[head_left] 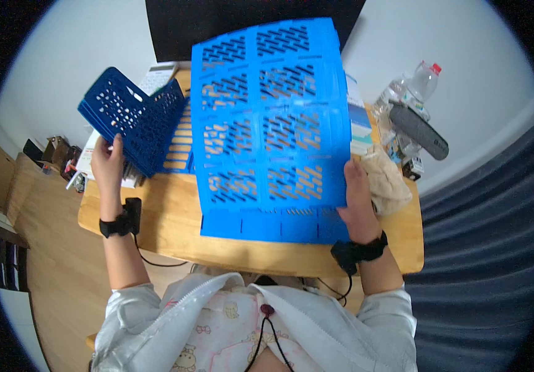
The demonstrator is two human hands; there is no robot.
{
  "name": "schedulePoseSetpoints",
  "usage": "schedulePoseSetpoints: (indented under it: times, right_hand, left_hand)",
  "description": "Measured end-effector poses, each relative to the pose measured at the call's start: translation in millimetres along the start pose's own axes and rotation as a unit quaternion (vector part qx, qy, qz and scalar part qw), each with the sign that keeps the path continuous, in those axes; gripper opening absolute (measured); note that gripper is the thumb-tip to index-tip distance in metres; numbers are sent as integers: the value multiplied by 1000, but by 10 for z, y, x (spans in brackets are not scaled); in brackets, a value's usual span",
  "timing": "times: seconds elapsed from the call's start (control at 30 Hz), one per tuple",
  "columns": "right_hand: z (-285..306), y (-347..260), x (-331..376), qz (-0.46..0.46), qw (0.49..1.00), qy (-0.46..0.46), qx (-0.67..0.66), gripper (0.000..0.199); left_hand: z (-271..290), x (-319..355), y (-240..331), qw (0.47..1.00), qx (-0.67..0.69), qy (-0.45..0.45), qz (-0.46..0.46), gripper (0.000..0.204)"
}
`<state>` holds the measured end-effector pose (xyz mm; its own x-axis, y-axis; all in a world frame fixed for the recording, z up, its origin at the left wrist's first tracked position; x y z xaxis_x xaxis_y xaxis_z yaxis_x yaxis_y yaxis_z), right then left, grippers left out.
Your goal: The person assembles multiple blue plastic slotted panels on a wooden desk. They pick up panels, align edges, and interlock them to form a larger structure, repeatedly adjusting and repositioning pieces throughout the clip.
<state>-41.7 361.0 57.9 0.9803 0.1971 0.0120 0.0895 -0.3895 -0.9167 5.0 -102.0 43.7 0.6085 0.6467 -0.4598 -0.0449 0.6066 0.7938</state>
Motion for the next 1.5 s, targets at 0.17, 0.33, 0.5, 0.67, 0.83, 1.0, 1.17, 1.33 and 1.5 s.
schedulePoseSetpoints:
  times: [0.17,0.33,0.5,0.67,0.83,1.0,1.17,1.33,1.5]
  right_hand:
    - [-67,-94,7,164,968,-77,172,40]
    - [-2,-3,-145,17,995,-56,-78,45]
    - [32,-67,-56,104,990,-93,-10,45]
    - [86,-203,-124,81,996,-30,-18,45]
    - [210,-306,-82,116,990,63,53,47]
    - [270,-335,-103,131,990,40,30,42]
    - [258,-290,-128,142,989,31,-21,36]
    - [152,-241,-66,116,992,35,-15,45]
    - [-13,-144,-26,85,993,54,-57,49]
  left_hand:
    - [17,-71,-32,998,-1,5,-64,32]
    - [21,-101,-34,995,-74,21,-67,36]
    - [48,-50,102,991,-71,14,-115,54]
    - [41,-77,155,981,-96,39,-164,60]
    - [107,-48,169,952,-205,114,-198,65]
    - [315,90,228,960,-164,168,-155,63]
    - [394,392,452,950,92,159,-251,23]
    - [55,693,772,971,142,-113,-157,22]
    - [-534,894,1045,922,156,-343,-87,42]
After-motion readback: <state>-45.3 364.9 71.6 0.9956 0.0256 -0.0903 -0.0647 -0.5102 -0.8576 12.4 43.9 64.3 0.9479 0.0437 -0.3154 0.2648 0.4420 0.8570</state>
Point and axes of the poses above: each hand's wrist, its own x-axis away from the middle knuckle, its own z-axis out of the back of the hand, y = z × x, the point moved 3 cm from there along -x, towards the middle knuckle, and after that the axes turned 5 degrees about -x, right-handed, at the moved point
